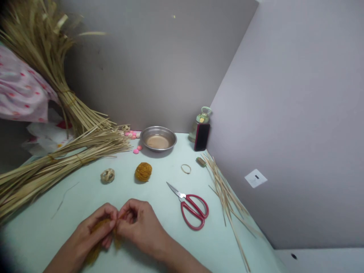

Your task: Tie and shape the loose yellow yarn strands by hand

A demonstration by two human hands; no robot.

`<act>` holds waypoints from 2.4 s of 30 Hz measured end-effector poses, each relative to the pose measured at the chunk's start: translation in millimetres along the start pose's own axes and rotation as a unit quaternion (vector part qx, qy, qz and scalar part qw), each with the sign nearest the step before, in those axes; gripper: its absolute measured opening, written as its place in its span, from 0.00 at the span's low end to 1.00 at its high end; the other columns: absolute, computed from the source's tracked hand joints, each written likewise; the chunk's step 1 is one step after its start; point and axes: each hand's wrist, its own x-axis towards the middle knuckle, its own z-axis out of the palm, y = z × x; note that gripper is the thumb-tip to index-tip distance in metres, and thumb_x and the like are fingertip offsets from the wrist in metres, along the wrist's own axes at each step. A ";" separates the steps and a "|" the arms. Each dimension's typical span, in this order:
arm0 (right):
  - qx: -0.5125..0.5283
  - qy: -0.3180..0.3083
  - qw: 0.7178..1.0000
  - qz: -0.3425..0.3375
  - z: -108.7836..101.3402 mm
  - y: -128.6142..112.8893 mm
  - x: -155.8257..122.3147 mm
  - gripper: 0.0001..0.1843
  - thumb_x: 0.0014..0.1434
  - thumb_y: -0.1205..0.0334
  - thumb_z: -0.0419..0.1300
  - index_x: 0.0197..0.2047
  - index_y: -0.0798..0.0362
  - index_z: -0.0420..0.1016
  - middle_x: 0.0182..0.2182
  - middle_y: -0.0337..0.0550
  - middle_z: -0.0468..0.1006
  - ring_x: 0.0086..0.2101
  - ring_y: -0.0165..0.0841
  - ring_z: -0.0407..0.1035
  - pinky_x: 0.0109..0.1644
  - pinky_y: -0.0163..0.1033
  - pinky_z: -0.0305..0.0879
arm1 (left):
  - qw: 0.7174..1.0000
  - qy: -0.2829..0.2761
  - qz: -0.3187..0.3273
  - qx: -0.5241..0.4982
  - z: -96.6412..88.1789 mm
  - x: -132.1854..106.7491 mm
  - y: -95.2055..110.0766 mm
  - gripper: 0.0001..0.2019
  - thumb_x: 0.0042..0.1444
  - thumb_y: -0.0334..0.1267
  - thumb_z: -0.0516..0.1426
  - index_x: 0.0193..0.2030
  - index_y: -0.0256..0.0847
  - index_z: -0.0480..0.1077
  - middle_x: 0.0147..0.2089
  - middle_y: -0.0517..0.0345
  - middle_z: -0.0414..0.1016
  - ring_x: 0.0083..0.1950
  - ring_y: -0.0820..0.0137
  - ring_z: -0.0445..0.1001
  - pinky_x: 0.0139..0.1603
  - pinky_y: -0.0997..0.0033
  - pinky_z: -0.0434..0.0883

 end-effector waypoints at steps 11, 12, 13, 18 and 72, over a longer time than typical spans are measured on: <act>0.019 0.010 1.000 0.002 1.8 -1.9 0.4 0.05 0.48 0.66 0.61 0.29 0.56 0.69 0.20 0.32 0.65 0.23 0.24 0.55 0.28 0.32 0.52 | 1.000 -0.014 -0.009 -0.018 -3.3 -1.3 -3.5 0.13 0.61 0.53 0.54 0.36 0.46 0.66 0.23 0.68 0.61 0.27 0.70 0.62 0.31 0.73 0.60; 0.019 0.008 1.000 0.000 1.9 -2.7 0.1 0.05 0.47 0.66 0.61 0.29 0.56 0.69 0.20 0.32 0.65 0.23 0.25 0.55 0.28 0.32 0.52 | 1.000 -0.015 -0.006 -0.005 -4.0 -0.8 -4.5 0.14 0.61 0.53 0.55 0.36 0.46 0.66 0.23 0.68 0.61 0.27 0.70 0.62 0.31 0.73 0.60; 0.016 0.007 1.000 -0.002 2.2 -3.4 -0.2 0.05 0.47 0.66 0.61 0.29 0.56 0.69 0.20 0.32 0.65 0.23 0.25 0.56 0.29 0.32 0.52 | 1.000 -0.015 -0.003 0.003 -4.6 0.0 -5.7 0.14 0.60 0.54 0.55 0.35 0.45 0.66 0.23 0.68 0.61 0.27 0.70 0.62 0.31 0.73 0.60; -0.003 0.016 1.000 0.006 5.8 -2.7 -0.1 0.05 0.45 0.67 0.61 0.27 0.56 0.69 0.21 0.32 0.65 0.24 0.25 0.56 0.29 0.33 0.52 | 0.998 -0.024 -0.007 -0.058 -6.5 5.6 -14.1 0.17 0.57 0.56 0.58 0.31 0.44 0.66 0.21 0.68 0.62 0.24 0.72 0.61 0.28 0.75 0.60; -0.205 0.037 0.961 -0.185 -4.3 0.4 -0.8 0.08 0.55 0.73 0.58 0.34 0.53 0.76 0.30 0.38 0.71 0.31 0.28 0.65 0.36 0.32 0.62 | 0.995 0.046 -0.044 -0.070 3.8 2.5 -4.3 0.20 0.52 0.60 0.60 0.32 0.43 0.69 0.19 0.70 0.58 0.22 0.73 0.58 0.24 0.77 0.58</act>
